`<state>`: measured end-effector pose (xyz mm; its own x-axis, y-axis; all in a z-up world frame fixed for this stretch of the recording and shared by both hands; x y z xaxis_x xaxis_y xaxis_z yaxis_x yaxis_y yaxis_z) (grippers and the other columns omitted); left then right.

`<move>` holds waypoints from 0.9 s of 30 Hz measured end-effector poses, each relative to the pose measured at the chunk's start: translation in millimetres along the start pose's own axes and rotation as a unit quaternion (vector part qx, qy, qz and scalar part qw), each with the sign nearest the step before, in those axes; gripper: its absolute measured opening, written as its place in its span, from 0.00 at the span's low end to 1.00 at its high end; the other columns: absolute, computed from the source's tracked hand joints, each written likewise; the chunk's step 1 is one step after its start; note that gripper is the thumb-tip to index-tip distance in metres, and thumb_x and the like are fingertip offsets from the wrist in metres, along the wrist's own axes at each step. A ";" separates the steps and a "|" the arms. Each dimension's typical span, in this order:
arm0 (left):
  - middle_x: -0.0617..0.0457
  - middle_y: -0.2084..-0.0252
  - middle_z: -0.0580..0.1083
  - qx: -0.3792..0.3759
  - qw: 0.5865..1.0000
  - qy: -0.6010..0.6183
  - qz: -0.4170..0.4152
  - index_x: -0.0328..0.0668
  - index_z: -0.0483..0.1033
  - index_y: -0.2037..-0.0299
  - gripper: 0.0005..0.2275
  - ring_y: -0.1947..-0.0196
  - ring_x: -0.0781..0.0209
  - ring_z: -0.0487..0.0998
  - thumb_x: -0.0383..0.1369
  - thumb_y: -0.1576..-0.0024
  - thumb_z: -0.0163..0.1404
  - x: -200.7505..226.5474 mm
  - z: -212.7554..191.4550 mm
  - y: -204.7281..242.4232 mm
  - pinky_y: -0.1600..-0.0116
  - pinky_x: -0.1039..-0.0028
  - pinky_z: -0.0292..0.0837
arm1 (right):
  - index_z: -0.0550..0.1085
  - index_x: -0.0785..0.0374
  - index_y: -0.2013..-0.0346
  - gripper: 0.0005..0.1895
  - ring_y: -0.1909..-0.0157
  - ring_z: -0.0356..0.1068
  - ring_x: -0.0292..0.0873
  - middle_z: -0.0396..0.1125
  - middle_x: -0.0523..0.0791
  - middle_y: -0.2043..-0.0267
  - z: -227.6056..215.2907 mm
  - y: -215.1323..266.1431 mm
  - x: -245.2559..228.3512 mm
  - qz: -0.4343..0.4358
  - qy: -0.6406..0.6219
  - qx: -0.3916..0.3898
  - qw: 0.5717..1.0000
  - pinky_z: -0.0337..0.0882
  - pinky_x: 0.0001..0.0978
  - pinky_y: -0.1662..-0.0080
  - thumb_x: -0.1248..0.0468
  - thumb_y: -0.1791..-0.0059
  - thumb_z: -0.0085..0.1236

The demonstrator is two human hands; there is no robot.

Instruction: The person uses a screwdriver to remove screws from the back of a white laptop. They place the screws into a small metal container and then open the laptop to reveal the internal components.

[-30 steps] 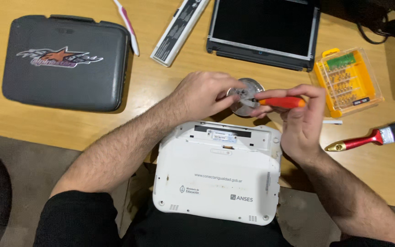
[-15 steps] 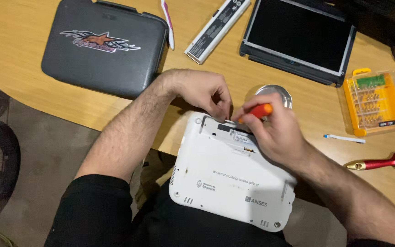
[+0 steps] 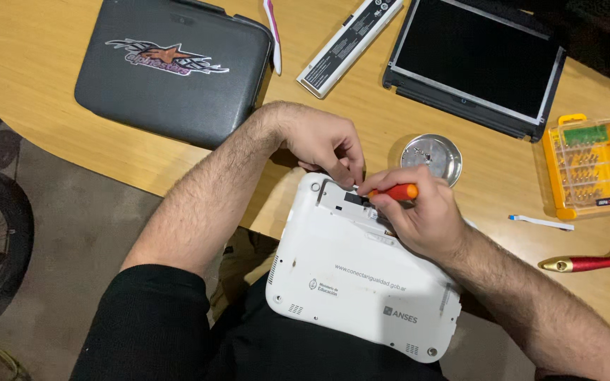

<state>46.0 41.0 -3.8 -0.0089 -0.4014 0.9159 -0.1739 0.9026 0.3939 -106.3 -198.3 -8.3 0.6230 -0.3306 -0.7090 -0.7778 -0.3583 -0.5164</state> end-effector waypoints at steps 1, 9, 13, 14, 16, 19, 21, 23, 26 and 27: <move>0.62 0.73 0.68 0.001 1.000 0.000 0.000 0.46 0.96 0.44 0.10 0.86 0.73 0.73 0.29 0.35 0.69 -1.0 -0.8 -0.2 0.81 0.82 0.67 | 0.74 0.61 0.49 0.11 0.65 0.87 0.47 0.89 0.44 0.55 1.0 -0.6 1.9 -0.001 0.000 0.000 1.000 0.84 0.34 0.56 0.59 0.34 0.67; 0.64 0.76 0.65 -0.013 1.000 0.007 -0.003 0.43 0.95 0.41 0.12 0.88 0.74 0.72 0.27 0.33 0.65 6.5 0.8 1.1 0.83 0.83 0.65 | 0.75 0.59 0.48 0.12 0.59 0.89 0.55 0.88 0.45 0.53 3.8 0.4 5.4 -0.004 0.046 -0.032 0.998 0.85 0.44 0.56 0.55 0.34 0.66; 0.63 0.78 0.66 -0.012 1.000 0.012 -0.002 0.40 0.94 0.41 0.12 0.88 0.74 0.71 0.26 0.34 0.66 0.4 0.1 -1.9 0.83 0.83 0.64 | 0.76 0.58 0.48 0.19 0.61 0.88 0.54 0.88 0.45 0.53 1.5 3.4 5.1 -0.024 0.048 -0.041 0.998 0.86 0.43 0.56 0.45 0.33 0.56; 0.63 0.78 0.66 -0.013 1.000 0.013 -0.001 0.40 0.94 0.41 0.12 0.88 0.74 0.71 0.26 0.34 0.66 -2.1 -0.1 -3.5 0.83 0.83 0.64 | 0.76 0.58 0.48 0.21 0.63 0.88 0.50 0.88 0.44 0.54 1.8 5.9 6.7 -0.018 0.039 -0.036 0.998 0.86 0.41 0.58 0.43 0.32 0.53; 0.63 0.78 0.67 -0.013 1.000 0.014 0.001 0.39 0.94 0.40 0.12 0.88 0.74 0.71 0.26 0.34 0.66 -5.2 0.1 -4.7 0.82 0.82 0.63 | 0.77 0.58 0.49 0.23 0.64 0.88 0.46 0.87 0.42 0.54 1.3 5.6 5.5 -0.011 0.029 -0.032 0.999 0.86 0.39 0.59 0.41 0.32 0.51; 0.63 0.79 0.68 -0.012 1.000 0.022 0.002 0.39 0.94 0.41 0.12 0.87 0.75 0.71 0.25 0.34 0.65 -7.0 -0.4 -5.2 0.82 0.83 0.64 | 0.78 0.58 0.49 0.20 0.62 0.88 0.55 0.88 0.45 0.53 -0.8 -4.4 -5.1 -0.016 0.056 -0.041 0.997 0.86 0.42 0.59 0.43 0.34 0.58; 0.62 0.79 0.68 -0.014 1.000 0.026 0.004 0.38 0.94 0.42 0.12 0.85 0.75 0.71 0.25 0.34 0.66 -10.1 -1.1 -7.0 0.82 0.83 0.65 | 0.83 0.55 0.50 0.17 0.65 0.86 0.53 0.85 0.41 0.57 -0.8 -11.2 -15.8 -0.025 0.067 -0.021 0.997 0.85 0.39 0.60 0.45 0.37 0.67; 0.62 0.79 0.68 -0.018 0.999 0.029 0.009 0.38 0.94 0.42 0.12 0.85 0.75 0.71 0.25 0.34 0.66 -8.7 -0.5 -7.0 0.82 0.83 0.65 | 0.85 0.53 0.52 0.16 0.66 0.85 0.51 0.84 0.40 0.58 -2.3 -9.0 -12.6 -0.024 0.073 -0.015 0.997 0.84 0.37 0.60 0.45 0.39 0.71; 0.62 0.78 0.69 -0.021 0.999 0.029 0.014 0.38 0.94 0.42 0.12 0.84 0.75 0.71 0.25 0.35 0.66 -8.3 0.0 -6.1 0.81 0.84 0.66 | 0.88 0.51 0.53 0.16 0.69 0.81 0.49 0.79 0.39 0.61 -3.8 -4.0 -8.3 -0.020 0.086 -0.003 0.996 0.83 0.34 0.61 0.44 0.42 0.77; 0.62 0.79 0.69 -0.019 0.999 0.026 0.013 0.37 0.94 0.41 0.13 0.83 0.75 0.71 0.25 0.35 0.66 -8.2 -0.1 -5.9 0.81 0.85 0.67 | 0.88 0.51 0.54 0.16 0.71 0.79 0.50 0.77 0.39 0.64 -4.5 -2.0 -6.9 -0.018 0.092 0.001 0.996 0.82 0.34 0.63 0.43 0.42 0.78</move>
<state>47.1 39.0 -13.7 0.0389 -0.3694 0.9284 -0.1362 0.9185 0.3712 -108.7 -199.2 -0.3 0.6544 -0.4727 -0.5902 -0.7553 -0.3708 -0.5404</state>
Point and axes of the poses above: each hand's wrist, its own y-axis away from the middle knuckle, its own z-axis out of the palm, x = y × z, the point moved 1 cm from there along -y, towards the middle knuckle
